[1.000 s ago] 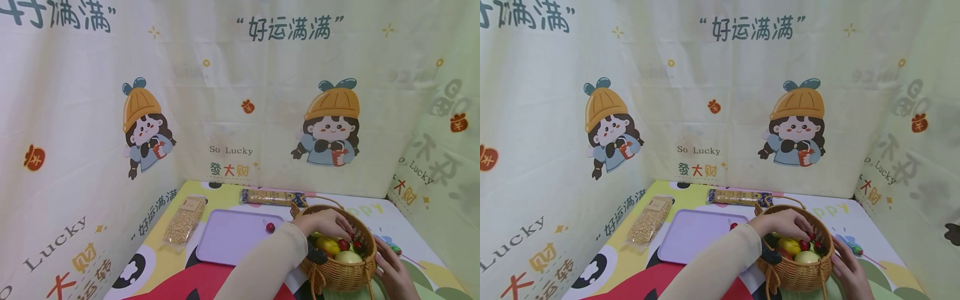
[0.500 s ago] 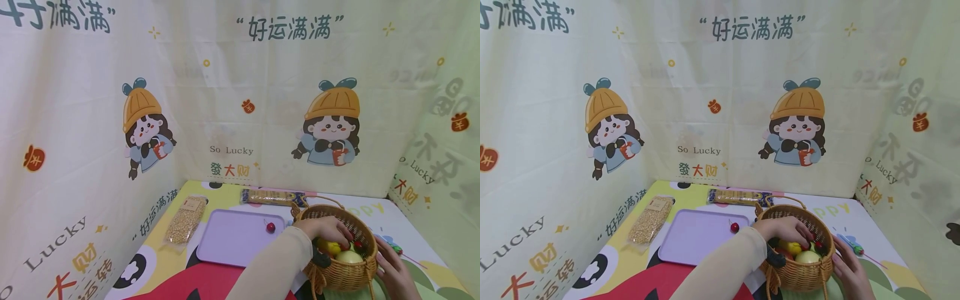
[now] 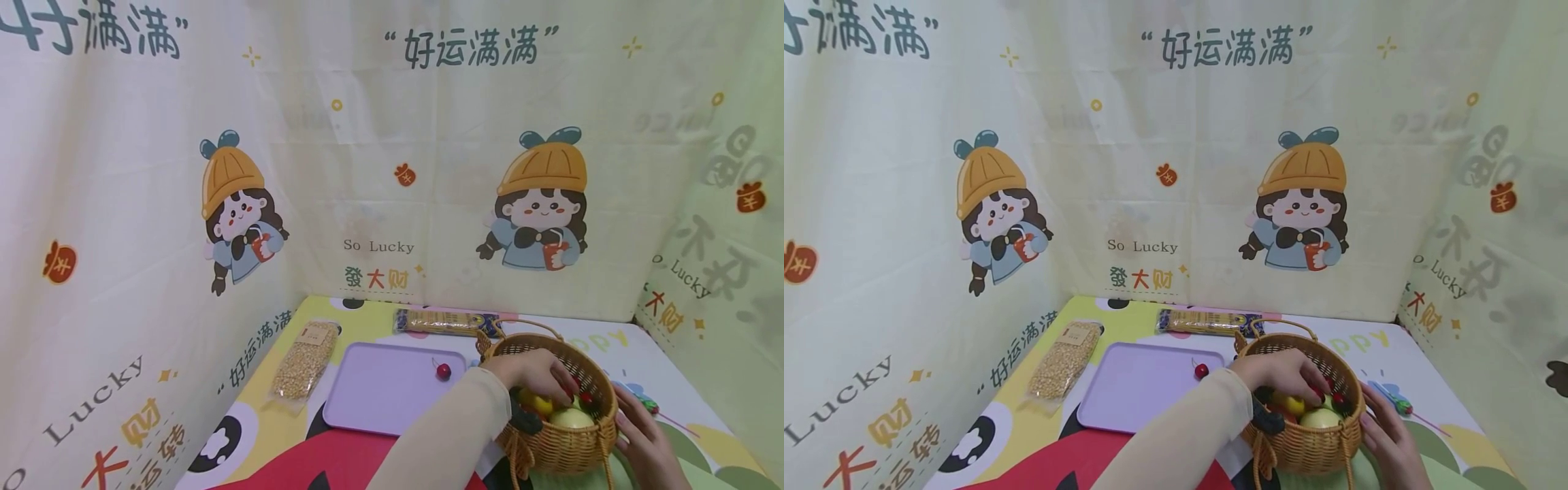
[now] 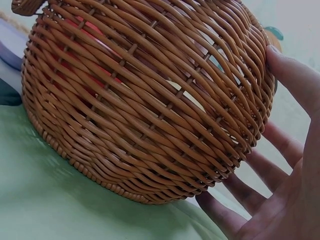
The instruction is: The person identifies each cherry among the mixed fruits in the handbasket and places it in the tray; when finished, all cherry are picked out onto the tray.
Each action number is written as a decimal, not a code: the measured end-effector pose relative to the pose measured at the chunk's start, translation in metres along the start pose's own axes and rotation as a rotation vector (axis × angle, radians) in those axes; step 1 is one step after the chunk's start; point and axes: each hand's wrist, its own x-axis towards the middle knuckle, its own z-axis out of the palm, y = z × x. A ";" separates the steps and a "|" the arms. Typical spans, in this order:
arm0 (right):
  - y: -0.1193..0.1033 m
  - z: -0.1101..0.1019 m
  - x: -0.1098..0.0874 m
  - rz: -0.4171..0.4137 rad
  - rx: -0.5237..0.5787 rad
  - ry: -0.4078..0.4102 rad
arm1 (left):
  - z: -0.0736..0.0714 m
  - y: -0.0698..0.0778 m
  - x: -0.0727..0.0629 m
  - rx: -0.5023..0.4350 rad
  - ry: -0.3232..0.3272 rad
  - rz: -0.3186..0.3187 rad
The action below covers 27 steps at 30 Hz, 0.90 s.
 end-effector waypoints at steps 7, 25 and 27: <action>0.001 0.000 0.001 -0.003 0.006 -0.012 | -0.007 0.007 -0.011 -0.001 0.028 0.014; -0.001 0.002 0.001 -0.008 -0.009 0.005 | -0.037 -0.011 -0.048 -0.035 0.223 0.215; -0.001 0.001 0.001 -0.002 -0.016 0.011 | -0.040 -0.017 -0.054 -0.072 0.247 0.246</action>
